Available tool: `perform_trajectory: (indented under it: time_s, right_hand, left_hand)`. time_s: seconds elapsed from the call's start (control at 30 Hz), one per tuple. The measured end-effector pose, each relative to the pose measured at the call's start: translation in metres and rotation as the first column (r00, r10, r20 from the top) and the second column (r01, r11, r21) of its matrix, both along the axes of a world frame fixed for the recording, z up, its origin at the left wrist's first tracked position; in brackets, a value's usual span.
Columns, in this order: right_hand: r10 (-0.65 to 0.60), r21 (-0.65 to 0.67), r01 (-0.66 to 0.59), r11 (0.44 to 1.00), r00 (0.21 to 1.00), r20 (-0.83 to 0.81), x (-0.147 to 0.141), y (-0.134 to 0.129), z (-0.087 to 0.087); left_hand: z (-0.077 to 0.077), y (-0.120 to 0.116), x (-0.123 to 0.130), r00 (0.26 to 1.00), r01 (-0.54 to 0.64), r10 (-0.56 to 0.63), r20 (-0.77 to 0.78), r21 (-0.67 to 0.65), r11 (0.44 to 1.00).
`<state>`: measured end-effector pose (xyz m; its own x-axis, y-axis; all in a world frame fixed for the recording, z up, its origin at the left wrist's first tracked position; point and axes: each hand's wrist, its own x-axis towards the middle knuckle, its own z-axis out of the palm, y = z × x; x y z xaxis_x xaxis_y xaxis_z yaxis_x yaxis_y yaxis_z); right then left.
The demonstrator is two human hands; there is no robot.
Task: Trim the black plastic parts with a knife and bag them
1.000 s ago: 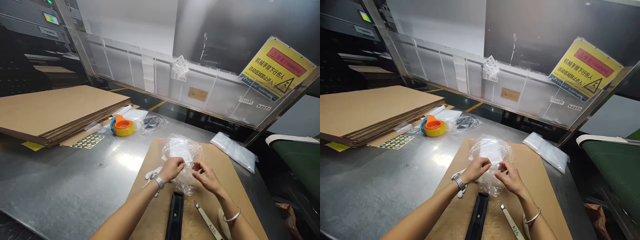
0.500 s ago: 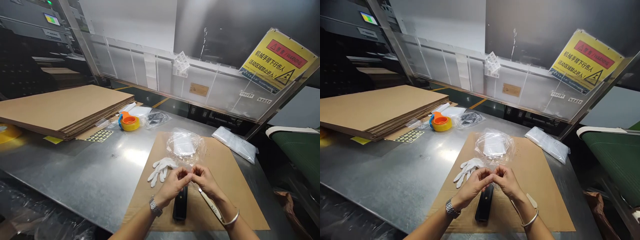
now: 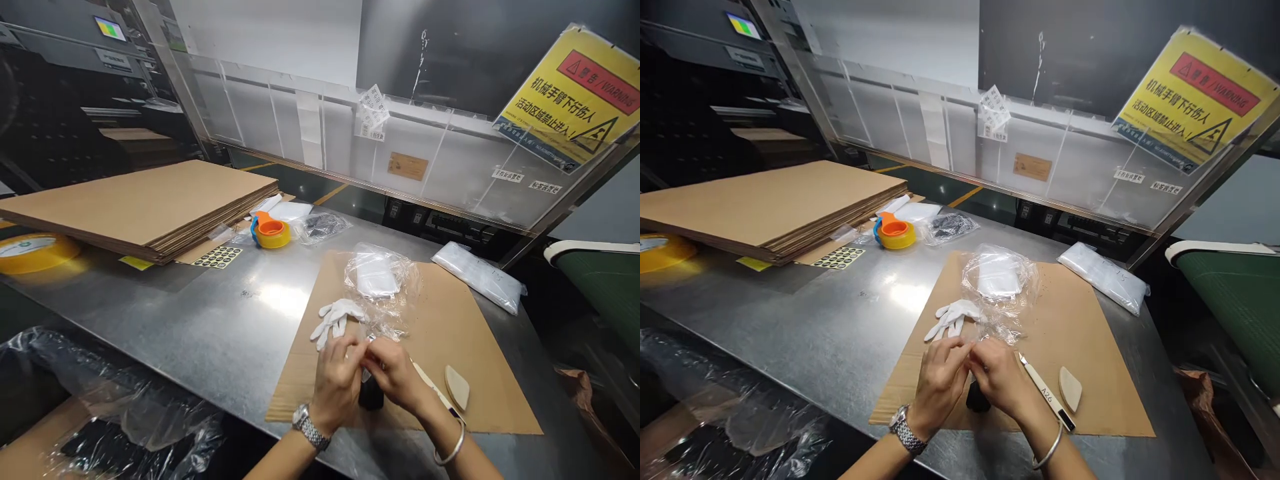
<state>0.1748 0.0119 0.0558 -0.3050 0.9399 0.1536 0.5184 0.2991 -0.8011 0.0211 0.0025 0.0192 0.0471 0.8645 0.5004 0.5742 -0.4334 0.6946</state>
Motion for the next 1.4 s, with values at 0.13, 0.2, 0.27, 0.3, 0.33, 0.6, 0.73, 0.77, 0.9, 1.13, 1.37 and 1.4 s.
perform_trajectory:
  time_s: [0.13, 0.2, 0.27, 0.3, 0.33, 0.6, 0.73, 0.77, 0.9, 1.13, 1.37, 1.4]
  right_hand:
    - [-0.179, 0.024, 0.177, 0.984, 0.974, 0.142, 0.000, -0.009, -0.013]
    - [-0.302, 0.007, 0.307, 0.952, 0.930, 0.212, 0.003, -0.021, -0.028]
    - [-0.372, -0.024, 0.392, 0.920, 0.889, 0.268, 0.006, -0.036, -0.045]
    - [-0.392, -0.039, 0.419, 0.907, 0.875, 0.283, 0.009, -0.045, -0.054]
    - [-0.410, -0.051, 0.441, 0.896, 0.865, 0.289, 0.013, -0.053, -0.061]
    - [-0.385, -0.263, 0.378, 0.887, 0.922, 0.027, 0.046, -0.122, -0.058]
    - [-0.210, -0.507, 0.127, 0.852, 0.972, -0.109, 0.036, -0.135, -0.052]
    - [-0.211, -0.553, 0.139, 0.822, 0.975, -0.069, 0.035, -0.135, -0.053]
    - [-0.299, -0.507, 0.310, 0.804, 0.948, 0.105, 0.038, -0.131, -0.064]
    - [-0.403, -0.165, 0.461, 0.872, 0.867, 0.295, 0.021, -0.132, -0.064]
    - [-0.495, -0.242, 0.536, 0.809, 0.842, 0.213, 0.023, -0.122, -0.016]
    - [-0.512, -0.257, 0.543, 0.800, 0.840, 0.180, 0.031, -0.123, -0.006]
  left_hand:
    - [-0.006, 0.004, -0.013, 0.988, -0.049, 0.058, -0.141, 0.068, 0.996]
    - [-0.011, 0.005, -0.017, 0.981, -0.067, 0.077, -0.179, 0.062, 0.996]
    - [-0.016, 0.003, -0.019, 0.973, -0.062, 0.069, -0.222, 0.039, 0.997]
    - [-0.017, 0.001, -0.019, 0.968, -0.059, 0.063, -0.242, 0.022, 0.998]
    - [-0.018, -0.002, -0.018, 0.964, -0.060, 0.058, -0.260, 0.004, 0.998]
    - [-0.010, -0.020, -0.004, 0.959, -0.010, -0.040, -0.279, -0.177, 0.984]
    - [-0.006, -0.021, 0.000, 0.955, 0.154, -0.217, -0.200, -0.286, 0.946]
    - [-0.005, -0.021, -0.001, 0.946, 0.208, -0.271, -0.176, -0.310, 0.928]
    - [-0.005, -0.024, -0.004, 0.907, 0.342, -0.405, -0.115, -0.361, 0.868]
    - [-0.012, -0.055, 0.019, 0.907, 0.320, -0.375, -0.191, -0.269, 0.909]
    - [0.020, -0.080, 0.031, 0.798, 0.448, -0.357, -0.486, 0.081, 0.890]
    - [0.028, -0.077, 0.031, 0.794, 0.462, -0.353, -0.495, 0.114, 0.880]
